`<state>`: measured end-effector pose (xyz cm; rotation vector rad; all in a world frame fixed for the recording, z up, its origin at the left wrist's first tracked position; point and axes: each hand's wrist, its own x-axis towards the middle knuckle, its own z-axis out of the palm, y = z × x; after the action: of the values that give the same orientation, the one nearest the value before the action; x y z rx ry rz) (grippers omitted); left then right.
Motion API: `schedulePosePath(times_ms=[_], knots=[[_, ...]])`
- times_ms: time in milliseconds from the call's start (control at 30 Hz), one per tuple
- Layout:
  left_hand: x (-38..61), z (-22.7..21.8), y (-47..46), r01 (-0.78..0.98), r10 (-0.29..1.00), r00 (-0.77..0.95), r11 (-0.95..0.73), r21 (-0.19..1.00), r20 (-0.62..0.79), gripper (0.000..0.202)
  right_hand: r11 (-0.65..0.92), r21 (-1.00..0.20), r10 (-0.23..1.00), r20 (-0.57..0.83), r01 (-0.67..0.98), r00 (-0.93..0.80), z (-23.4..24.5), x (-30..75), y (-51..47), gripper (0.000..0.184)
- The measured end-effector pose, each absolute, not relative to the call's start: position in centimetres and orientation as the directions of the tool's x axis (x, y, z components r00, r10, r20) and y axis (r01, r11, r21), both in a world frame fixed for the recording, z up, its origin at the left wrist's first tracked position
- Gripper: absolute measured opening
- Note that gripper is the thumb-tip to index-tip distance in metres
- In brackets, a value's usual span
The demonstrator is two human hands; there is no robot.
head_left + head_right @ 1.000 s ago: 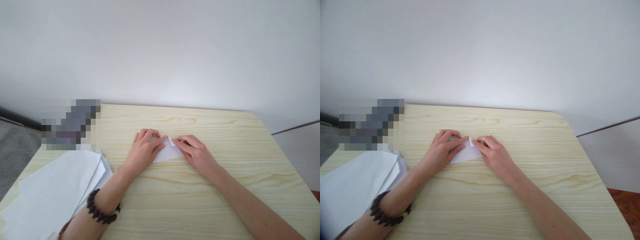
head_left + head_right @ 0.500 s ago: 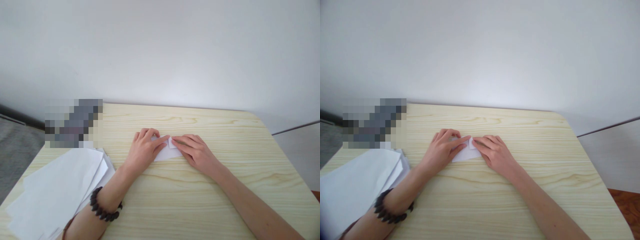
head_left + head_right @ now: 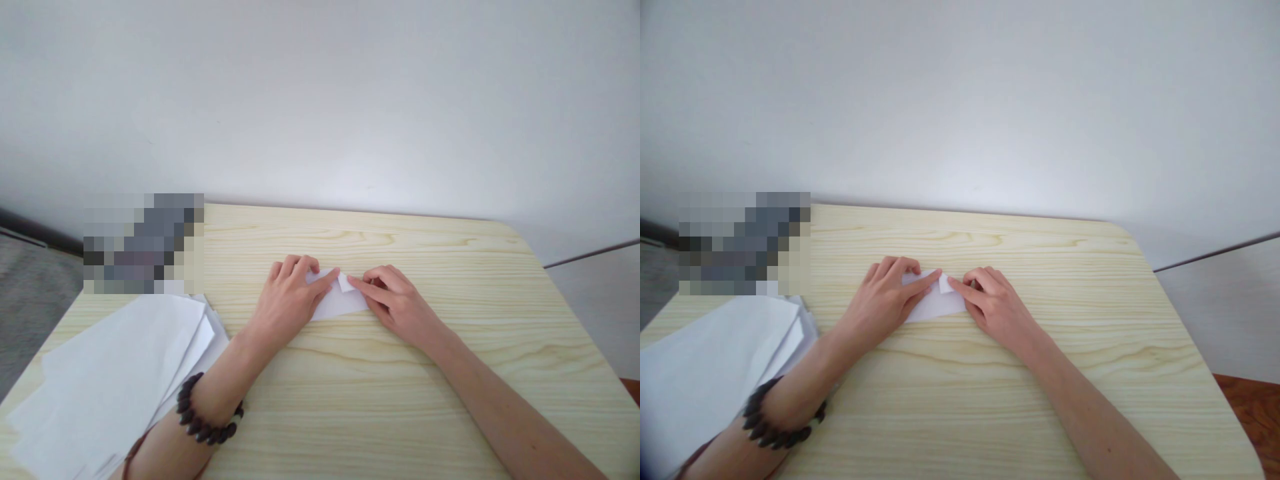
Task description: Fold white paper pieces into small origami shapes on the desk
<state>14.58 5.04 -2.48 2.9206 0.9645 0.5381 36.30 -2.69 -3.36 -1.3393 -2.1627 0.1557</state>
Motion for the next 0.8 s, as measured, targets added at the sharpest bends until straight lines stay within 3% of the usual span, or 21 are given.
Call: schedulePosePath(times_ms=[400,800], knots=[[14.59,-2.28,4.99,0.569,0.576,0.749,-0.812,0.127,0.327,0.03,0.539,-0.442,0.833,0.407,0.717,-0.375,-3.07,36.53,-2.62,0.035],[14.61,-2.38,4.94,0.587,0.587,0.735,-0.802,0.116,0.341,0.028,0.546,-0.348,0.816,0.426,0.762,-0.39,-3.13,36.62,-2.61,0.033]])
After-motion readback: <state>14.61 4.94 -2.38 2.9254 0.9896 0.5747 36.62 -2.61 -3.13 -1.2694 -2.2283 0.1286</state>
